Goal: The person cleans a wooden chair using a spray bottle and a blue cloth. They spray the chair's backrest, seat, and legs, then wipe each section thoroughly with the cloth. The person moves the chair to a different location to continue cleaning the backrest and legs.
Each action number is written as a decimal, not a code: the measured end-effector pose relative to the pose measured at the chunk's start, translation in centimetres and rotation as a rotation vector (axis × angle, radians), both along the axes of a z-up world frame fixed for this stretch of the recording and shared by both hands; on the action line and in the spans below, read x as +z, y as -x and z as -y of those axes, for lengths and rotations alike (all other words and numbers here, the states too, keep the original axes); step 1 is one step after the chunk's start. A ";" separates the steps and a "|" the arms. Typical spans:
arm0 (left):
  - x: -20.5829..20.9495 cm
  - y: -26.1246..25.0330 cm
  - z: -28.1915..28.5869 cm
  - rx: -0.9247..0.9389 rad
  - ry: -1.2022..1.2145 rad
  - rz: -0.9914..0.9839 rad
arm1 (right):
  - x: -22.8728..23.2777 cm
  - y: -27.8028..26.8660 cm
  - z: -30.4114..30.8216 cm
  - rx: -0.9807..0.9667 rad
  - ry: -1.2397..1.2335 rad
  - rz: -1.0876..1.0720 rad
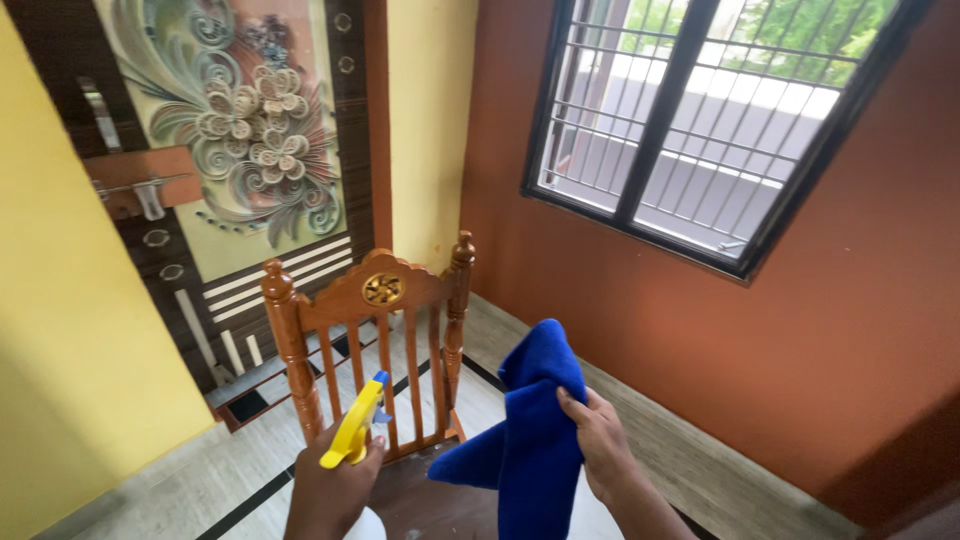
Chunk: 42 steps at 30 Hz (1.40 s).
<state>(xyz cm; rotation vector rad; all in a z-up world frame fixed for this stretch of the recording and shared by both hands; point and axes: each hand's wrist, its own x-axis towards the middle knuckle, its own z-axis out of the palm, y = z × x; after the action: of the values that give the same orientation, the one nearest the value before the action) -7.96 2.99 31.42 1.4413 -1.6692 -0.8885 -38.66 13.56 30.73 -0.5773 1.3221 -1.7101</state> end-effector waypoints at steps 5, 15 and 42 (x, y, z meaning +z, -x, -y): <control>-2.7 1.0 0.4 0.009 0.107 0.082 | 1.4 1.4 -0.5 0.171 -0.089 -0.148; -0.8 7.4 -2.5 -0.024 -0.079 0.206 | 0.4 6.1 -4.6 -0.027 0.103 0.156; -2.6 33.9 -13.0 -0.607 0.012 0.252 | -5.2 21.9 -31.7 -0.834 -0.050 0.214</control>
<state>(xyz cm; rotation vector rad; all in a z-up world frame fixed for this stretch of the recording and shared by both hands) -41.87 16.01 28.80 1.0751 -2.3620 -1.0383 -60.55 45.27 25.53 0.2432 1.5484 -2.2961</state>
